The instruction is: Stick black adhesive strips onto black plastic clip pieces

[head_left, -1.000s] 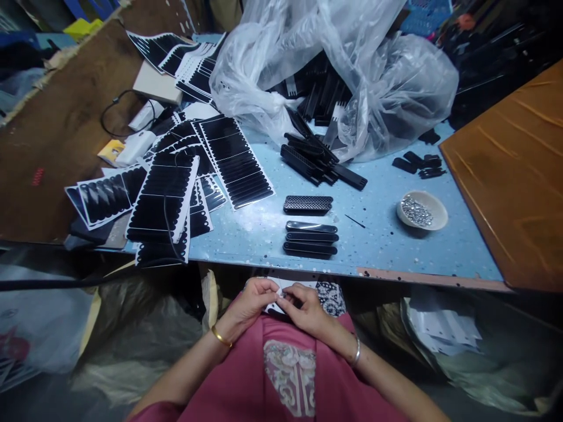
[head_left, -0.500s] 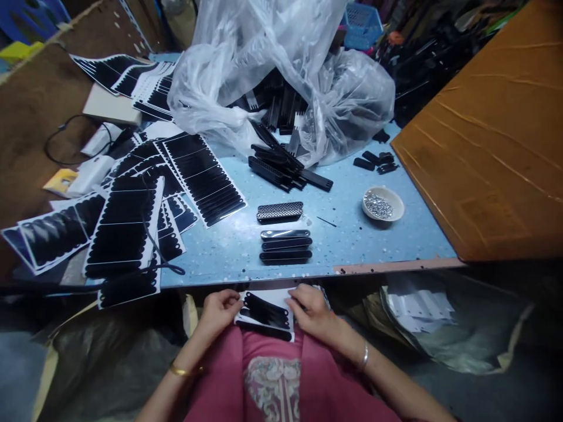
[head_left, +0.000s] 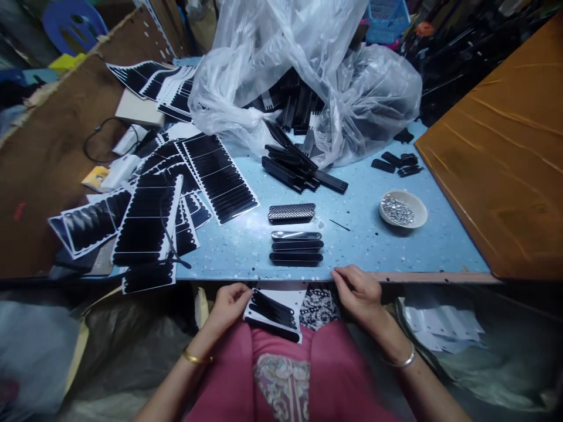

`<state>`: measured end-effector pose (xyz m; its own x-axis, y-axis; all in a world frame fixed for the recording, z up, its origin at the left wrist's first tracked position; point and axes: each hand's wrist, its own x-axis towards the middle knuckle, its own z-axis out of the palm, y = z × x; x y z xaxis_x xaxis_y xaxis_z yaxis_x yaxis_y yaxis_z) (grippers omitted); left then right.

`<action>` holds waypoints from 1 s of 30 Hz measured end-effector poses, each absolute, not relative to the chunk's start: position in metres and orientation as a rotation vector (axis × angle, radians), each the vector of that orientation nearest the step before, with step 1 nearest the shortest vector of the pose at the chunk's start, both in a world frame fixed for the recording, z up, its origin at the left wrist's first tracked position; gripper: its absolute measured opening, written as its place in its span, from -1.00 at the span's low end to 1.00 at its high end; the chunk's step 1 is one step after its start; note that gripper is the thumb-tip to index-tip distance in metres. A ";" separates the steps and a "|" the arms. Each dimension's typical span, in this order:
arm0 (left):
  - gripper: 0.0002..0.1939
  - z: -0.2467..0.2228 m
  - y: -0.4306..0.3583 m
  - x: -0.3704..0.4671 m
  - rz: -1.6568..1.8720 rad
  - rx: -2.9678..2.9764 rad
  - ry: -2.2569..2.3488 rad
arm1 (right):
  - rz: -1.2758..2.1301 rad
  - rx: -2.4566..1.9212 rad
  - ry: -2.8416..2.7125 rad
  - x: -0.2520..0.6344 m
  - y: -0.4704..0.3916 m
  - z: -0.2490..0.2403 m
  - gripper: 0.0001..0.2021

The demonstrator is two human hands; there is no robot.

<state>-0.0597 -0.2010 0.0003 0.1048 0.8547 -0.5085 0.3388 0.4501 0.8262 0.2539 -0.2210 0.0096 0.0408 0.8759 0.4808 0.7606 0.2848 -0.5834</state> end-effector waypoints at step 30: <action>-0.85 -0.004 -0.239 -0.053 0.606 0.491 1.216 | 1.025 -1.262 -1.887 0.132 -0.268 -0.032 -0.80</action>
